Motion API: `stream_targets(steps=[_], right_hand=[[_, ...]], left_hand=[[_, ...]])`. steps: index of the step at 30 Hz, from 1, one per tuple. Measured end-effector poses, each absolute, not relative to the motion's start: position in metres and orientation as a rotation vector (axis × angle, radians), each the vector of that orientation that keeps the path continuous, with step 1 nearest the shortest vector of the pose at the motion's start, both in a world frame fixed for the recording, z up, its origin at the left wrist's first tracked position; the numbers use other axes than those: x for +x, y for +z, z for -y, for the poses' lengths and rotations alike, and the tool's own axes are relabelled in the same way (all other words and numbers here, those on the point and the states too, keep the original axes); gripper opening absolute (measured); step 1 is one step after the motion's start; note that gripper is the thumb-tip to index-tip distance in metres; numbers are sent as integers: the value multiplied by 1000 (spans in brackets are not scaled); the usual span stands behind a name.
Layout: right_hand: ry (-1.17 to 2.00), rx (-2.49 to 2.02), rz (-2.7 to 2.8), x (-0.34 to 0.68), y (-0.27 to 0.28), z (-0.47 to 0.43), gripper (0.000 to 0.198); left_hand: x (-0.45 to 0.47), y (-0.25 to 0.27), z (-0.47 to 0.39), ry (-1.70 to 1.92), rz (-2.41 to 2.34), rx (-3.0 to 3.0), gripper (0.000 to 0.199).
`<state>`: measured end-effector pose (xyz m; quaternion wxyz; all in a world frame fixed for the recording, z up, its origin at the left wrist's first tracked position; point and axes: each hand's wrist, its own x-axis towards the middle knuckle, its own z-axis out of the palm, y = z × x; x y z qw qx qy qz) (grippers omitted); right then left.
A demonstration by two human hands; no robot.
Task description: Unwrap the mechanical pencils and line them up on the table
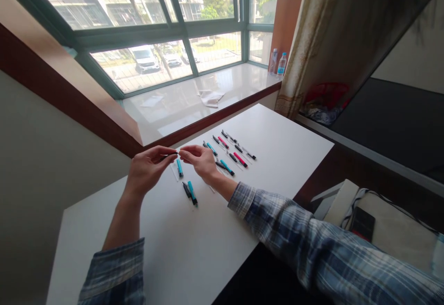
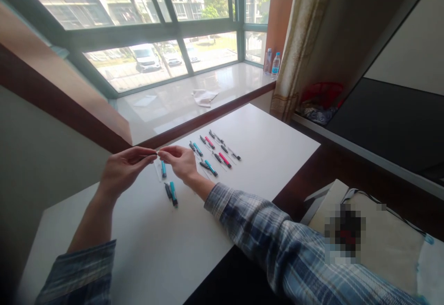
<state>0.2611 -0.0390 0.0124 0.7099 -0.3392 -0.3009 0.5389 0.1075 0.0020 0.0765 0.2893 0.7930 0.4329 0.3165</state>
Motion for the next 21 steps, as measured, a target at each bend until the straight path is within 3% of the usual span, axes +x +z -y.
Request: stream_targets(steps=[10,21], right_hand=[[1227,-734,609,263,21,28,32],[891,-576,1353,269,153,31,31]], left_hand=[[124,87,12,1033,-1045,1874,36],[109,185,60,1500,-1049,1906,26]])
